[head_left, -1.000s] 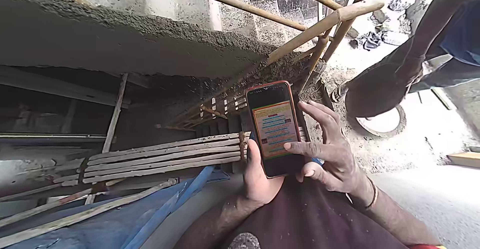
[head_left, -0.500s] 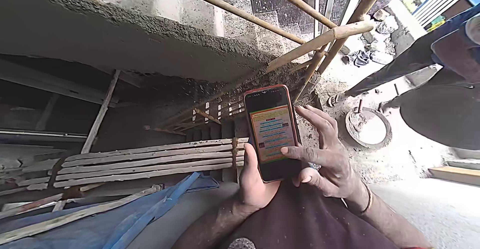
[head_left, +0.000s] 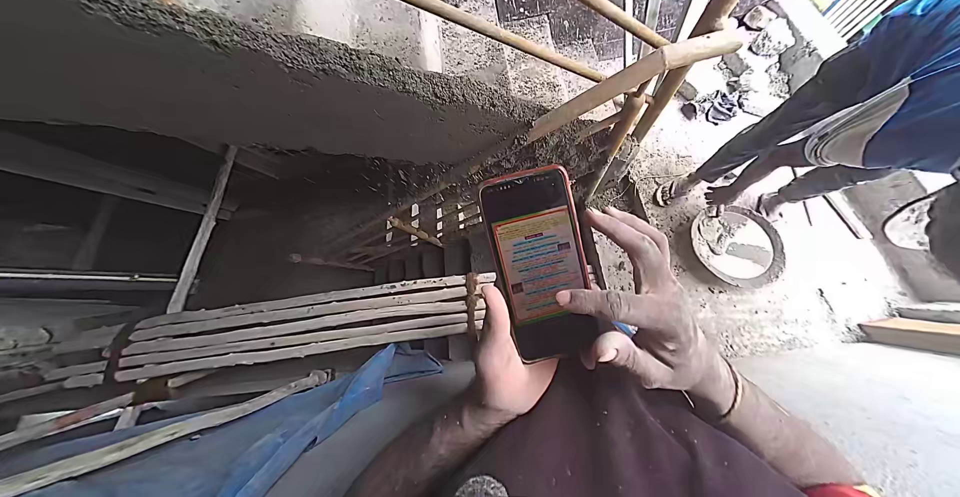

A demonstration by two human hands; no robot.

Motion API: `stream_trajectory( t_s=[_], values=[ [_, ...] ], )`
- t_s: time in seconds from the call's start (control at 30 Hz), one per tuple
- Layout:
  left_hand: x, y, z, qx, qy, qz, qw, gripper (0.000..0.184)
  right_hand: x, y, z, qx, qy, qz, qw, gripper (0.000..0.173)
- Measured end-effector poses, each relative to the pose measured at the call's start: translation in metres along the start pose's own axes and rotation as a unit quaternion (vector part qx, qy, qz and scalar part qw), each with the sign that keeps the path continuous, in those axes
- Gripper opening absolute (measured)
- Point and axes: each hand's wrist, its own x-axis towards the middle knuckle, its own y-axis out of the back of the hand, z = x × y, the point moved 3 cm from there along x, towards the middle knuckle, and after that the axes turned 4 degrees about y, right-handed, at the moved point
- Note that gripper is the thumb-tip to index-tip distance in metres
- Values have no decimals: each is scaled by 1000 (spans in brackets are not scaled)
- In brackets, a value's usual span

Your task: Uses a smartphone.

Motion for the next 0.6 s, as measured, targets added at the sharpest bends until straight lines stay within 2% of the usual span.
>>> stream_trajectory(
  t_s=[0.6],
  values=[
    [-2,4,-2,-5,-9,14,1000,60,-3,-1,2,4,-5,-4,1000,46]
  ],
)
